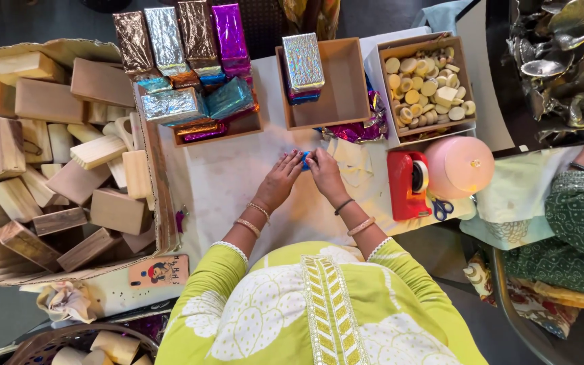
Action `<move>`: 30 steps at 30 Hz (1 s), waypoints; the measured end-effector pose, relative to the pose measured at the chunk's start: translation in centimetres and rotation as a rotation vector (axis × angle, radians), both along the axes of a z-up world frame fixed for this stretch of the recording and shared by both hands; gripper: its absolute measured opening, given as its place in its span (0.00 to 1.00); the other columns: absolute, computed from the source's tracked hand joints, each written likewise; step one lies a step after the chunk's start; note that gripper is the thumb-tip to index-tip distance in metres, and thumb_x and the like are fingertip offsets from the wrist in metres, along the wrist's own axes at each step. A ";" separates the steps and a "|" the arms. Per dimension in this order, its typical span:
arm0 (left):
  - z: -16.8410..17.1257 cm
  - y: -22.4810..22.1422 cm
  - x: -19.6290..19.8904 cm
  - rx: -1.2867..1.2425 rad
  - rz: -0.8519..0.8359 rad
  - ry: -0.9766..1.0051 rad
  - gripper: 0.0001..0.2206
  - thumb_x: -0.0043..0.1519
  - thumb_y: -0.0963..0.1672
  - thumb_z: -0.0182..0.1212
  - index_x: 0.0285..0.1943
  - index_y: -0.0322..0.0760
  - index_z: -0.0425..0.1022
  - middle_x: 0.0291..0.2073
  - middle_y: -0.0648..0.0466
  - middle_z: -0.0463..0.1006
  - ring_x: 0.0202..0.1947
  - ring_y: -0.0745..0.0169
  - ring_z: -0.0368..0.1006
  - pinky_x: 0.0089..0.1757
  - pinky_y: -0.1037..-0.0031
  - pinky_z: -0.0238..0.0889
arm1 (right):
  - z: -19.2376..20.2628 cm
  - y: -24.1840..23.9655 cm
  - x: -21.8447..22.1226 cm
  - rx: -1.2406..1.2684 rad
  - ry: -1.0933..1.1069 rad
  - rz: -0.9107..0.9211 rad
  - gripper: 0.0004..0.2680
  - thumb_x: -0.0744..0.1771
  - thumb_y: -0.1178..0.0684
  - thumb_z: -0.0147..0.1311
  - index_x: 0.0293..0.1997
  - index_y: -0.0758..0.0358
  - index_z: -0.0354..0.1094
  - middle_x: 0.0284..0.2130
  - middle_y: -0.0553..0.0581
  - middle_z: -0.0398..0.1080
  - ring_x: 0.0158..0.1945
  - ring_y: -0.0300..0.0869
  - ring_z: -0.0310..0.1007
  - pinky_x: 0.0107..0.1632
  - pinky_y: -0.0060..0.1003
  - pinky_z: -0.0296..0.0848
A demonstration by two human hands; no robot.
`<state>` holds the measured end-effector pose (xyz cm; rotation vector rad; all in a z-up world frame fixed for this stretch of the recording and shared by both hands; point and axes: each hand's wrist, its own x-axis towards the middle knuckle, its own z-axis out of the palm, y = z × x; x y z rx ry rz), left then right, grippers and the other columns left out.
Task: Wrapping bars of soap in foil and colored paper for packaging.
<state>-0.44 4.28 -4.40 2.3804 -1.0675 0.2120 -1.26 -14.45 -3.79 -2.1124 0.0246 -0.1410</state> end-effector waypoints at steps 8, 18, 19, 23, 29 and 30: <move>-0.7 -0.2 0.1 0.006 0.004 0.006 0.18 0.62 0.36 0.51 0.63 0.27 0.70 0.70 0.42 0.66 0.73 0.49 0.57 0.70 0.59 0.49 | 1.5 0.8 0.3 -0.155 0.050 -0.018 0.06 0.68 0.57 0.56 0.39 0.67 0.63 0.36 0.66 0.72 0.43 0.60 0.73 0.44 0.50 0.71; -0.6 -0.1 0.2 -0.004 0.004 0.019 0.16 0.65 0.36 0.51 0.62 0.28 0.71 0.70 0.43 0.66 0.73 0.50 0.58 0.70 0.60 0.49 | 2.8 -0.2 1.5 -0.200 0.087 0.054 0.10 0.65 0.55 0.61 0.41 0.65 0.61 0.31 0.63 0.72 0.36 0.58 0.73 0.38 0.49 0.72; -0.4 -0.1 0.3 -0.005 0.004 0.017 0.16 0.65 0.36 0.51 0.62 0.28 0.71 0.70 0.43 0.66 0.73 0.50 0.58 0.70 0.60 0.49 | 2.2 -0.7 1.8 -0.201 0.084 0.055 0.10 0.65 0.55 0.61 0.41 0.65 0.61 0.31 0.63 0.72 0.36 0.58 0.73 0.38 0.49 0.72; 0.1 0.0 0.3 0.002 -0.002 0.003 0.16 0.64 0.36 0.51 0.61 0.29 0.71 0.71 0.44 0.65 0.73 0.50 0.58 0.69 0.60 0.50 | -0.6 -2.7 2.2 -0.098 0.231 0.056 0.15 0.64 0.55 0.67 0.46 0.64 0.59 0.26 0.59 0.67 0.27 0.45 0.67 0.32 0.41 0.70; 0.1 0.1 0.2 -0.038 -0.008 0.026 0.13 0.65 0.36 0.51 0.58 0.29 0.71 0.70 0.44 0.66 0.73 0.49 0.58 0.69 0.59 0.51 | -0.9 -4.0 1.8 0.010 0.263 0.085 0.20 0.62 0.55 0.68 0.52 0.62 0.58 0.27 0.51 0.66 0.24 0.35 0.64 0.29 0.34 0.68; 0.1 0.0 0.2 -0.050 -0.007 0.032 0.12 0.65 0.36 0.51 0.57 0.29 0.71 0.70 0.44 0.66 0.73 0.49 0.58 0.69 0.59 0.51 | -1.0 -4.1 1.8 0.003 0.274 0.083 0.20 0.62 0.55 0.68 0.53 0.62 0.58 0.26 0.52 0.66 0.23 0.35 0.65 0.29 0.34 0.68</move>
